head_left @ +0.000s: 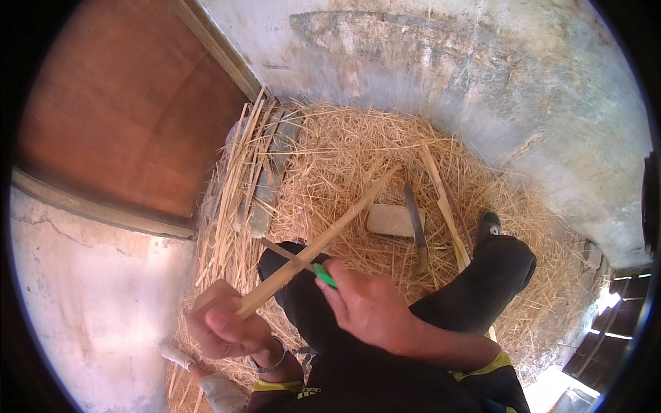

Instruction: The person sits on a bed of straw and uses a green-handled knife to shave thin strips from a wooden stick. They repeatedly scrape the blade along the wood, creating shavings that fall onto the straw below.

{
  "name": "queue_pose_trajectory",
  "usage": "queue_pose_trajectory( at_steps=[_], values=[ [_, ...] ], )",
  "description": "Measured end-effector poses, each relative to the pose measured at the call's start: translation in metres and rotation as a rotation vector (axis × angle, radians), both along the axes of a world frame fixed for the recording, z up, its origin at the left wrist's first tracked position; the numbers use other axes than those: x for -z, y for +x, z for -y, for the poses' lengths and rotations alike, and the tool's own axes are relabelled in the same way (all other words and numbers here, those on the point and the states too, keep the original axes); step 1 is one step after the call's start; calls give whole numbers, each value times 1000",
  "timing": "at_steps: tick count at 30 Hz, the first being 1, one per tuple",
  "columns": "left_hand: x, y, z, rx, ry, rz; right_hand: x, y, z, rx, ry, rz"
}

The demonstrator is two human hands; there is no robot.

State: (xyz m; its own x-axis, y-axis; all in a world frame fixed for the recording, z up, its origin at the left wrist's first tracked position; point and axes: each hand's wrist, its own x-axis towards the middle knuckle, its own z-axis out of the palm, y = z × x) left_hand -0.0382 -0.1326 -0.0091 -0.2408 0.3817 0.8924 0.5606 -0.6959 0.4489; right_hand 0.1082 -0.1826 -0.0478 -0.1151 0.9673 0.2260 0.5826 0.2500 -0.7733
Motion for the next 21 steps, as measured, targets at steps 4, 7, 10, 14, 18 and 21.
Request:
queue_pose_trajectory(
  at_steps=[4, 7, 10, 14, 18, 21],
  values=[
    [9, -7, 8, -79, -51, -50, 13, 0, 0, 25, 38, 73],
    [13, -6, 10, -38, -39, 38, 20, -5, 3, 49, 81, 62],
    [14, -11, 17, -135, -55, -64, 40, -9, 7, 109, 58, 57],
    [9, -11, 26, -311, -159, -62, 71, 24, 0, 206, -182, 153],
    [14, -7, 28, -105, -58, 26, 30, 10, 25, 66, -16, -33],
    [17, -5, 23, 12, 35, -42, 18, 8, 24, 22, 63, -4]
  ],
)
